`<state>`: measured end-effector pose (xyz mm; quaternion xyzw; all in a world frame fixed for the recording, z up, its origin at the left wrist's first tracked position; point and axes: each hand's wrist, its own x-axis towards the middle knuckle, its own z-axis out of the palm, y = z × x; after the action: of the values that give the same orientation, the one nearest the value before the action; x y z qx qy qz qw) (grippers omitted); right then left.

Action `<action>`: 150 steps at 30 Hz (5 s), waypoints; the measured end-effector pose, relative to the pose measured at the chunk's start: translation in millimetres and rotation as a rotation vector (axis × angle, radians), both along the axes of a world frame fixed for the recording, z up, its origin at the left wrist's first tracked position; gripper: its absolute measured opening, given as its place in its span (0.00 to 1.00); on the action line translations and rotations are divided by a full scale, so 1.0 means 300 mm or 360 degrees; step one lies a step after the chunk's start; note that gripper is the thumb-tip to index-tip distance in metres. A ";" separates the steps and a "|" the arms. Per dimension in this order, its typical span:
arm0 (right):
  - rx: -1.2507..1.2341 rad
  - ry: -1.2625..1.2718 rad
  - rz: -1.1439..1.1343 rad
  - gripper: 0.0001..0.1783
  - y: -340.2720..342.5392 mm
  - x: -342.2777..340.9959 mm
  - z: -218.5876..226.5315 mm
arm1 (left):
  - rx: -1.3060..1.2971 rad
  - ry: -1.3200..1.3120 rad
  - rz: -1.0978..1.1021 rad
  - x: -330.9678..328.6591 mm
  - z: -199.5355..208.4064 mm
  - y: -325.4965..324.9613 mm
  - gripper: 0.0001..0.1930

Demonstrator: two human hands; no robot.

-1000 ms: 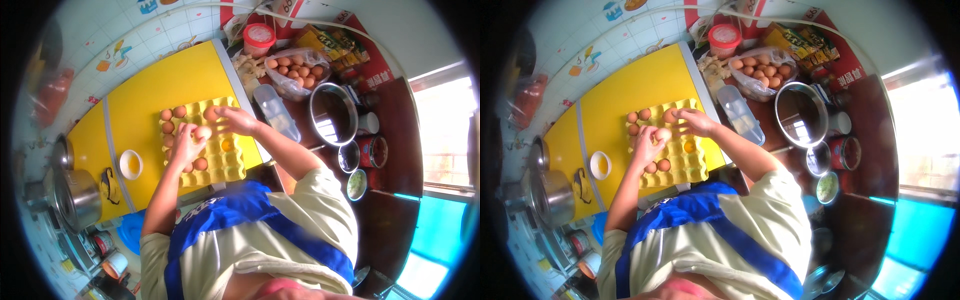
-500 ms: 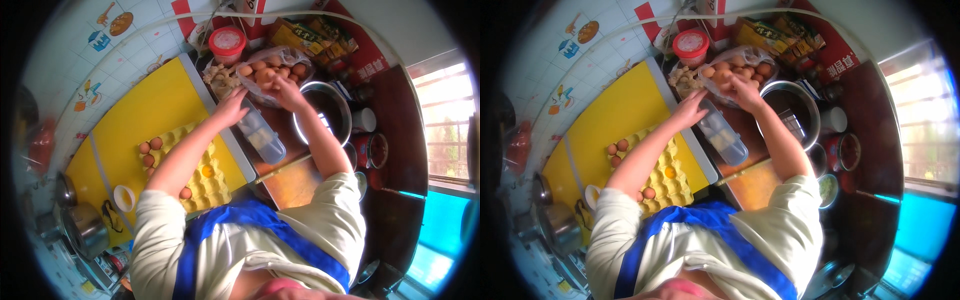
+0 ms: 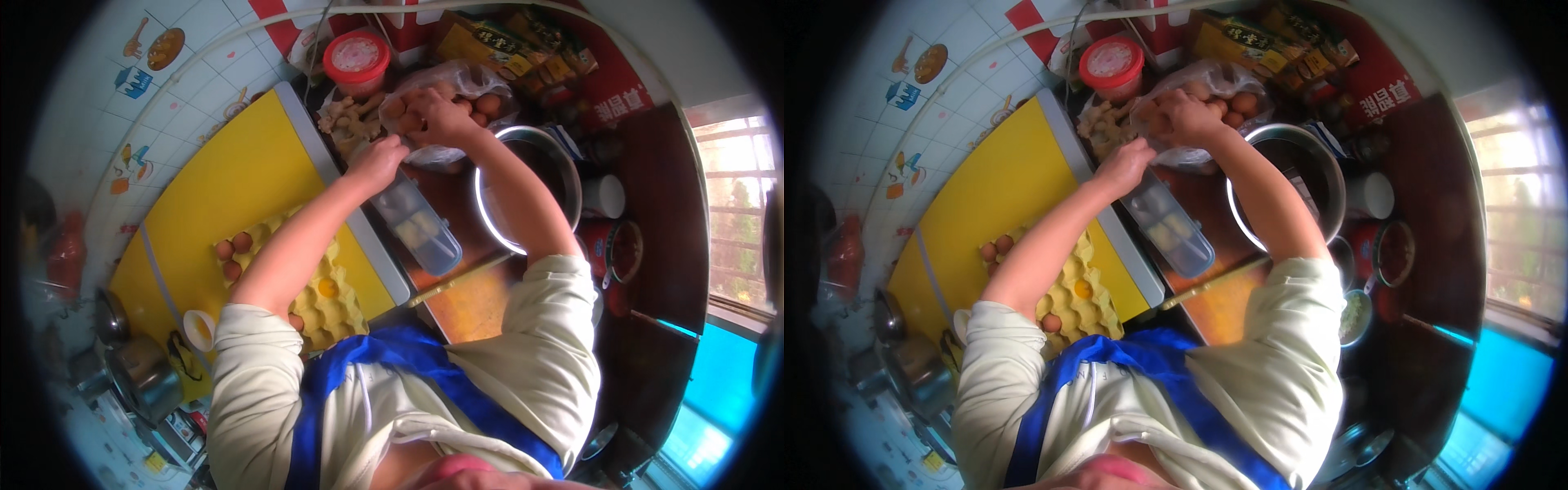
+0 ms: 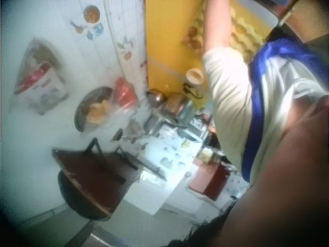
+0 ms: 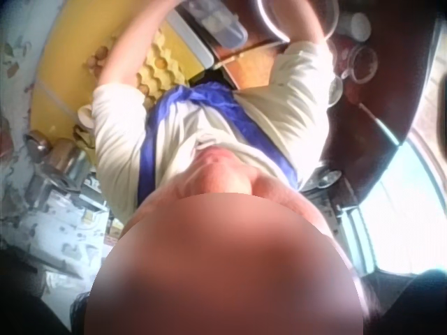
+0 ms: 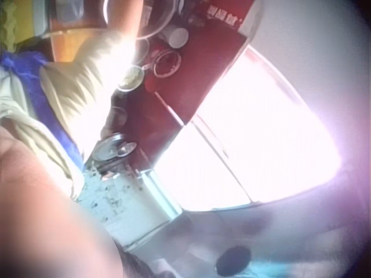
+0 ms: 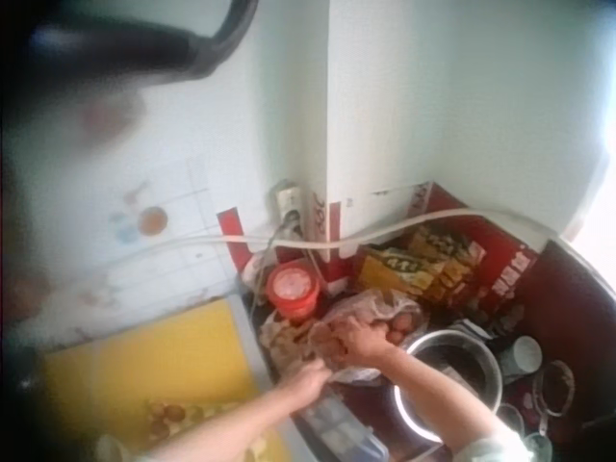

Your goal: The person retrieves a tray of eggs from under a table, places it on a yellow counter, and cracks several eggs into a small white bowl. They then move the empty egg tray and handle a plastic bag containing raw chicken pieces.

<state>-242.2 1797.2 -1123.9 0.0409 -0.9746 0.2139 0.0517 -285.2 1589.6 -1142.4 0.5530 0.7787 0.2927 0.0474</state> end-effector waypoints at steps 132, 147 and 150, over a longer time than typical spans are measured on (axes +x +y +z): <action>0.0039 -0.0738 -0.0373 0.23 0.430 0.067 -0.113 | -0.0026 -0.0142 -0.0047 0.044 -0.010 0.031 0.12; 0.0447 -0.0558 -0.0360 0.21 0.260 0.098 0.011 | 0.0025 -0.0394 0.0545 0.362 0.157 -0.722 0.08; 0.0261 -0.0141 -0.0453 0.14 0.009 0.175 0.131 | -0.0122 -0.0261 0.0932 0.429 0.153 -1.019 0.05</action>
<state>-189.8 1799.7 -1084.5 -0.1031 -0.9861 0.1256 0.0348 -156.5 1284.0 -1096.4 0.2775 0.9090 0.3078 0.0446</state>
